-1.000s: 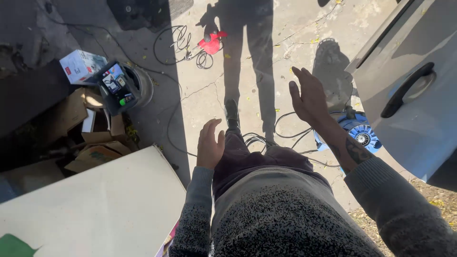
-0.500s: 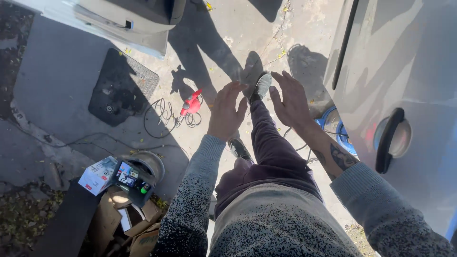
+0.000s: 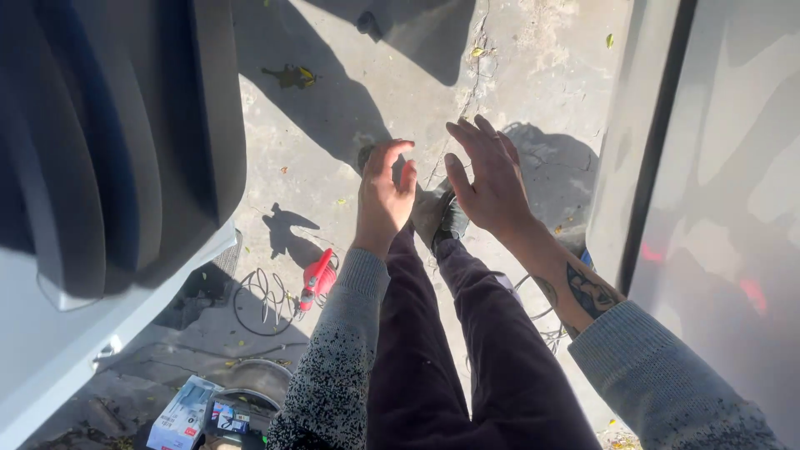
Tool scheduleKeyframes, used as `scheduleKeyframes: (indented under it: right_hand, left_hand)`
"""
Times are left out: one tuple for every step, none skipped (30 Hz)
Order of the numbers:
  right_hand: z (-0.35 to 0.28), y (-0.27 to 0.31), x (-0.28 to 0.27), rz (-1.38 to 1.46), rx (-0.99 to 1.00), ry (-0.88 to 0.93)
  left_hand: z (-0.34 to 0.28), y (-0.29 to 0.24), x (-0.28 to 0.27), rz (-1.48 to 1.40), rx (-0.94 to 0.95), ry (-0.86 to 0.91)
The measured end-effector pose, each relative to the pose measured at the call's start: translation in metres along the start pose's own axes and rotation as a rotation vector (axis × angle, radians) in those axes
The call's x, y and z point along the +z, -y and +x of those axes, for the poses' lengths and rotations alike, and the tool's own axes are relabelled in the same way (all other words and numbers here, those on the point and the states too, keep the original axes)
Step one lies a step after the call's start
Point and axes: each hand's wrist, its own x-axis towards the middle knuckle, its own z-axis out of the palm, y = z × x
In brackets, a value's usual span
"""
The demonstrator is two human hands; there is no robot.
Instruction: The person sets up a blue shop vacuum and attaches a hose with a brush nozzle. They then vacuum the interior of a car, focusing on the floor mats, the crevices between the seats and the door panels, and the fabric headliner.
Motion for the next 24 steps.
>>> scheduleKeyframes:
  right_hand:
    - [0.018, -0.015, 0.016, 0.002, 0.038, 0.009]
    - [0.040, -0.031, 0.031, 0.002, 0.051, 0.017]
    - [0.053, -0.047, 0.045, 0.004, 0.055, 0.026]
    - [0.065, -0.062, 0.060, 0.006, 0.058, 0.035]
    - [0.083, -0.079, 0.076, 0.005, 0.077, 0.045]
    - [0.102, -0.096, 0.092, 0.006, 0.085, 0.037]
    - [0.118, -0.110, 0.109, 0.017, 0.090, 0.041]
    - [0.132, -0.129, 0.128, 0.026, 0.105, 0.062]
    - [0.142, -0.144, 0.149, 0.033, 0.103, 0.058]
    - [0.150, -0.158, 0.169, 0.040, 0.102, 0.053]
    - [0.165, -0.171, 0.189, 0.047, 0.110, 0.053]
    - [0.179, -0.183, 0.207, 0.020, 0.132, 0.072]
    - [0.188, -0.198, 0.218, -0.017, 0.163, 0.095]
    - [0.198, -0.207, 0.231, -0.019, 0.179, 0.100]
    - [0.207, -0.213, 0.246, -0.022, 0.179, 0.113]
    - [0.215, -0.218, 0.260, -0.024, 0.179, 0.126]
    - [0.222, -0.224, 0.269, -0.024, 0.195, 0.129]
    - [0.229, -0.231, 0.277, -0.019, 0.202, 0.141]
    - [0.232, -0.235, 0.283, -0.013, 0.213, 0.155]
    - [0.233, -0.236, 0.288, -0.012, 0.232, 0.161]
    - [0.239, -0.241, 0.291, -0.001, 0.225, 0.139]
    - [0.245, -0.243, 0.292, 0.009, 0.218, 0.117]
    - [0.246, -0.247, 0.295, -0.002, 0.219, 0.106]
    - [0.245, -0.249, 0.296, 0.008, 0.239, 0.105]
  left_hand:
    - [0.020, 0.026, 0.014, -0.014, -0.030, 0.001]
    - [0.047, 0.049, 0.026, -0.017, -0.040, 0.013]
    - [0.065, 0.070, 0.039, -0.035, -0.098, 0.036]
    - [0.082, 0.092, 0.052, -0.052, -0.156, 0.058]
    - [0.102, 0.119, 0.066, -0.057, -0.167, 0.074]
    - [0.121, 0.147, 0.080, -0.038, -0.183, 0.062]
    - [0.135, 0.174, 0.090, -0.011, -0.211, 0.045]
    - [0.155, 0.198, 0.106, -0.007, -0.235, 0.058]
    - [0.169, 0.222, 0.117, -0.013, -0.274, 0.045]
    - [0.181, 0.246, 0.127, -0.017, -0.312, 0.030]
    - [0.194, 0.276, 0.136, -0.011, -0.315, 0.038]
    - [0.207, 0.304, 0.146, 0.050, -0.402, 0.061]
    - [0.216, 0.327, 0.161, 0.102, -0.492, 0.092]
    - [0.229, 0.347, 0.171, 0.099, -0.497, 0.109]
    - [0.239, 0.368, 0.177, 0.185, -0.482, 0.121]
    - [0.248, 0.388, 0.182, 0.271, -0.466, 0.134]
    - [0.259, 0.414, 0.193, 0.271, -0.468, 0.151]
    - [0.269, 0.439, 0.205, 0.369, -0.367, 0.114]
    - [0.275, 0.462, 0.215, 0.465, -0.265, 0.082]
    - [0.282, 0.453, 0.212, 0.463, -0.268, 0.102]
    - [0.300, 0.444, 0.211, 0.426, -0.394, 0.148]
    - [0.317, 0.432, 0.209, 0.390, -0.519, 0.195]
    - [0.319, 0.442, 0.215, 0.381, -0.506, 0.194]
    - [0.321, 0.451, 0.221, 0.416, -0.599, 0.277]
